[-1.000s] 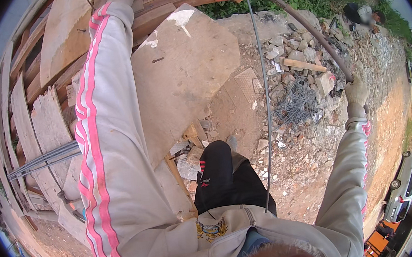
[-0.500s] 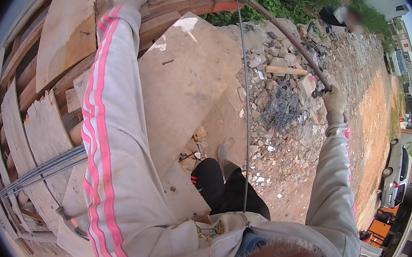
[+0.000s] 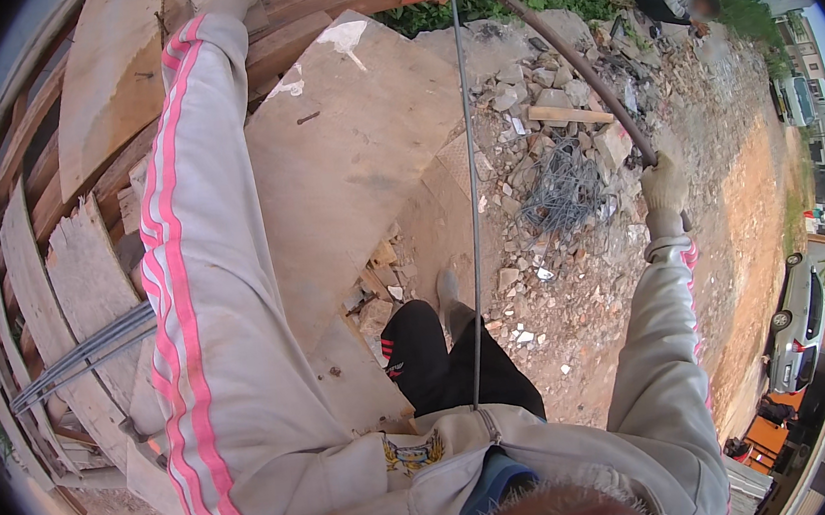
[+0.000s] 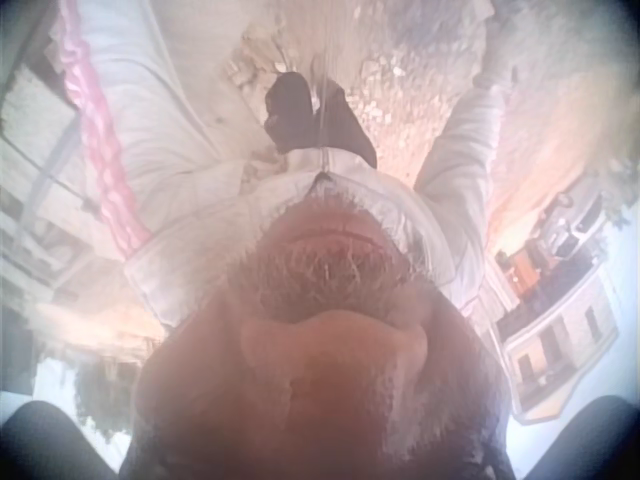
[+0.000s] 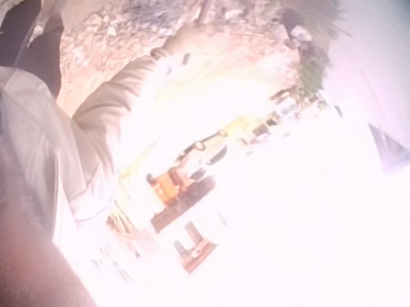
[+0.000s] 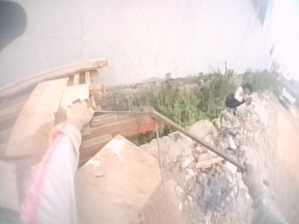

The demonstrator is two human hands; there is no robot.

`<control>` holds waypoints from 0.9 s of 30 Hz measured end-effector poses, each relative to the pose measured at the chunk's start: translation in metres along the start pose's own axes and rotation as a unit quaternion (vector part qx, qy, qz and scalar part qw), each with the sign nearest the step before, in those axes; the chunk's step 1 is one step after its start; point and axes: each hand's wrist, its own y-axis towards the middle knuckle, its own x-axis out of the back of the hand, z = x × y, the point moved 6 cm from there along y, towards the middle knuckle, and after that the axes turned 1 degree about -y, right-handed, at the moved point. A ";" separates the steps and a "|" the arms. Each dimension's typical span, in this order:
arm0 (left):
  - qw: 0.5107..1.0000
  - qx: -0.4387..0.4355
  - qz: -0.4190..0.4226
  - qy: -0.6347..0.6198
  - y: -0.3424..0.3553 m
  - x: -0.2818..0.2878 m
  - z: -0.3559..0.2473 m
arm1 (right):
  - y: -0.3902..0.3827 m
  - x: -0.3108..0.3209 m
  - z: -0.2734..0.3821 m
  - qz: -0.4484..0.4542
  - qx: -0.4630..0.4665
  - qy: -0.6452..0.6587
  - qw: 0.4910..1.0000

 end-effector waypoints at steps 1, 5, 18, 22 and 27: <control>1.000 -0.006 -0.003 0.006 -0.001 0.000 -0.001 | -0.001 0.001 0.003 0.003 -0.006 -0.008 1.000; 1.000 0.014 0.025 0.012 -0.001 -0.005 -0.006 | 0.015 -0.014 -0.007 0.019 0.027 0.003 0.999; 1.000 0.012 0.013 0.021 -0.002 -0.005 -0.012 | 0.000 0.005 0.013 0.052 0.011 -0.015 0.998; 1.000 0.004 0.010 -0.009 0.001 -0.002 -0.013 | -0.012 0.005 0.011 0.027 -0.002 -0.008 1.000; 1.000 0.003 0.007 0.016 0.000 -0.008 -0.010 | -0.025 -0.006 0.007 0.020 0.000 -0.002 1.000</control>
